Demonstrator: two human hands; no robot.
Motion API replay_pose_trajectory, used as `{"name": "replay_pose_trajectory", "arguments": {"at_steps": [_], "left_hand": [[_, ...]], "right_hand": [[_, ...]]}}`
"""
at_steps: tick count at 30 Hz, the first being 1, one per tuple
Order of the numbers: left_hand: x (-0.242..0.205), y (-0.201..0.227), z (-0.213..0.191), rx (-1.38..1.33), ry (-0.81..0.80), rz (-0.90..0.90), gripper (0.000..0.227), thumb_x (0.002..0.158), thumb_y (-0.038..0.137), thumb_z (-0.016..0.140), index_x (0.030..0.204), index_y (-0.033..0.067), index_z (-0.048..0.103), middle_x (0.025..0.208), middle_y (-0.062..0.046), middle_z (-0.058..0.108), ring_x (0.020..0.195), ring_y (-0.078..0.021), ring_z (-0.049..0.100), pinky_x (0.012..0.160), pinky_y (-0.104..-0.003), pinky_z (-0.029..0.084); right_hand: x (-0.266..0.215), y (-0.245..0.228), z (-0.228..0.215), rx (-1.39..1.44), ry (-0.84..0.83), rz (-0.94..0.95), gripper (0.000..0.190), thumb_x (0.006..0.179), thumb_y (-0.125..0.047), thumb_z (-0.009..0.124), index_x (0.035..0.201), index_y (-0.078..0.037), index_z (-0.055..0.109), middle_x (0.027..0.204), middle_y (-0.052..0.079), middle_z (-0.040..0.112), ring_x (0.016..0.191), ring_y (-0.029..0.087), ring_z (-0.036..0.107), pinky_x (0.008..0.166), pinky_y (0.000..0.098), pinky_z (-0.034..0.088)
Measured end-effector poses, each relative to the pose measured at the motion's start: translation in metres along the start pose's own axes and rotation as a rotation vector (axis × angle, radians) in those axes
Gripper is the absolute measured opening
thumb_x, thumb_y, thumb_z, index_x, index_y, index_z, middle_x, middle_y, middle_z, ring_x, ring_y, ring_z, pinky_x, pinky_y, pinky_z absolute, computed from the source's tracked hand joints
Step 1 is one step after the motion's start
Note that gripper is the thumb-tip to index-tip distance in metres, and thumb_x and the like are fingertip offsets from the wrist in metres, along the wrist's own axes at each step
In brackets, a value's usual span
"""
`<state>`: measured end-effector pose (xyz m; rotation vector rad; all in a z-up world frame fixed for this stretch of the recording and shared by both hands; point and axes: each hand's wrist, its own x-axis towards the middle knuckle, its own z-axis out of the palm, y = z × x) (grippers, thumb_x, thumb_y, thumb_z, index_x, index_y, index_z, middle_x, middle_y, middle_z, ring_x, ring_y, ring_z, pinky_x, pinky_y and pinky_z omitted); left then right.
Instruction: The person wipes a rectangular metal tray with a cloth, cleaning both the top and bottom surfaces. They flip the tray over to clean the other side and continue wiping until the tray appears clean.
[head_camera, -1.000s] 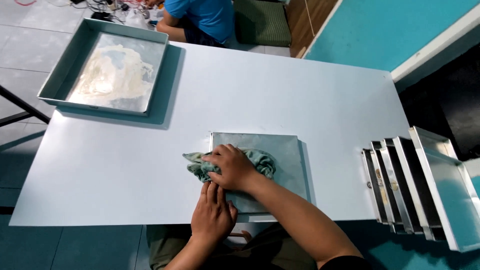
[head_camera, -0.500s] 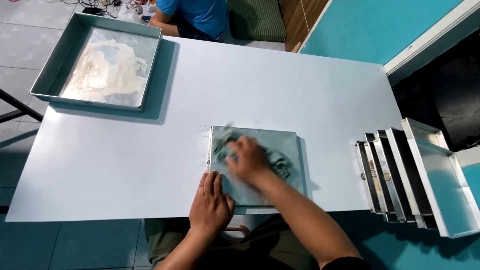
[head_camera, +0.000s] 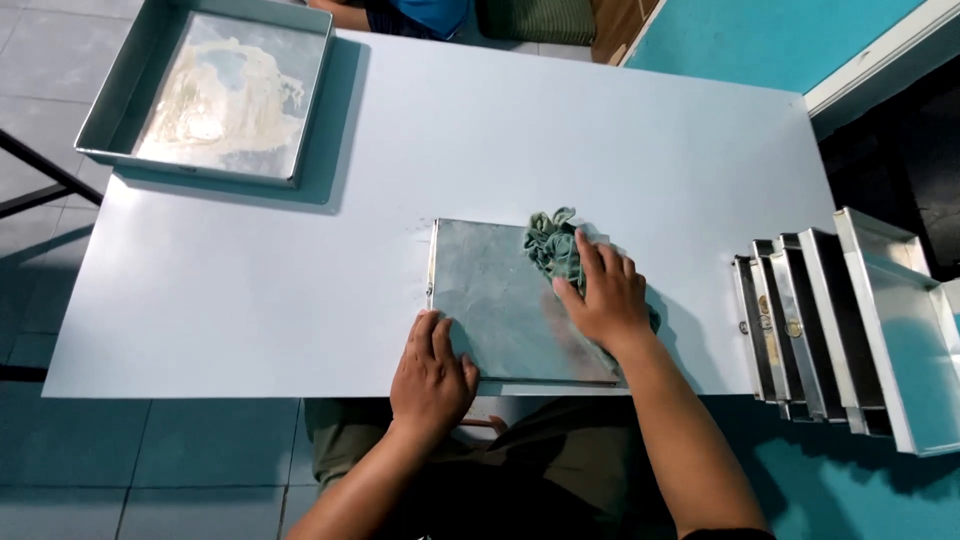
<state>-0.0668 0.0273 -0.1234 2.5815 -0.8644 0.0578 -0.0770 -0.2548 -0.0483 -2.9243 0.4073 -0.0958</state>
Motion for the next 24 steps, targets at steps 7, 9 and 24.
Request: {"name": "replay_pose_trajectory", "arguments": {"at_steps": [7,9,24], "left_hand": [[-0.012,-0.003,-0.017,-0.134,0.058,-0.111,0.079,0.096,0.047,0.059,0.151,-0.0043,0.036,0.145,-0.032,0.043,0.142,-0.0503,0.038,0.117,-0.054,0.033],[-0.023,-0.012,-0.004,0.017,0.081,-0.121,0.080,0.099,0.057,0.045,0.154,-0.0010,0.037,0.150,-0.027,0.042,0.148,-0.0469,0.031,0.123,-0.059,0.013],[-0.021,-0.005,0.013,0.011,0.110,-0.116,0.071,0.097,0.041,0.044,0.159,0.0073,0.036,0.159,-0.018,0.042,0.152,-0.0345,0.032,0.123,-0.055,0.011]], "right_hand": [[-0.012,0.013,0.034,-0.084,0.089,0.002,0.070,0.096,-0.051,0.056,0.158,-0.022,0.041,0.153,0.014,0.045,0.136,0.036,0.042,0.104,0.0566,0.039],[-0.009,0.017,0.040,-0.142,0.113,-0.059,0.063,0.094,-0.044,0.058,0.152,-0.022,0.044,0.156,0.010,0.042,0.137,0.032,0.040,0.103,0.0554,0.039],[-0.037,-0.069,0.052,-0.139,0.059,-0.399,0.046,0.085,-0.047,0.068,0.127,-0.029,0.060,0.134,0.000,0.061,0.121,0.027,0.058,0.092,0.0524,0.050]]}}
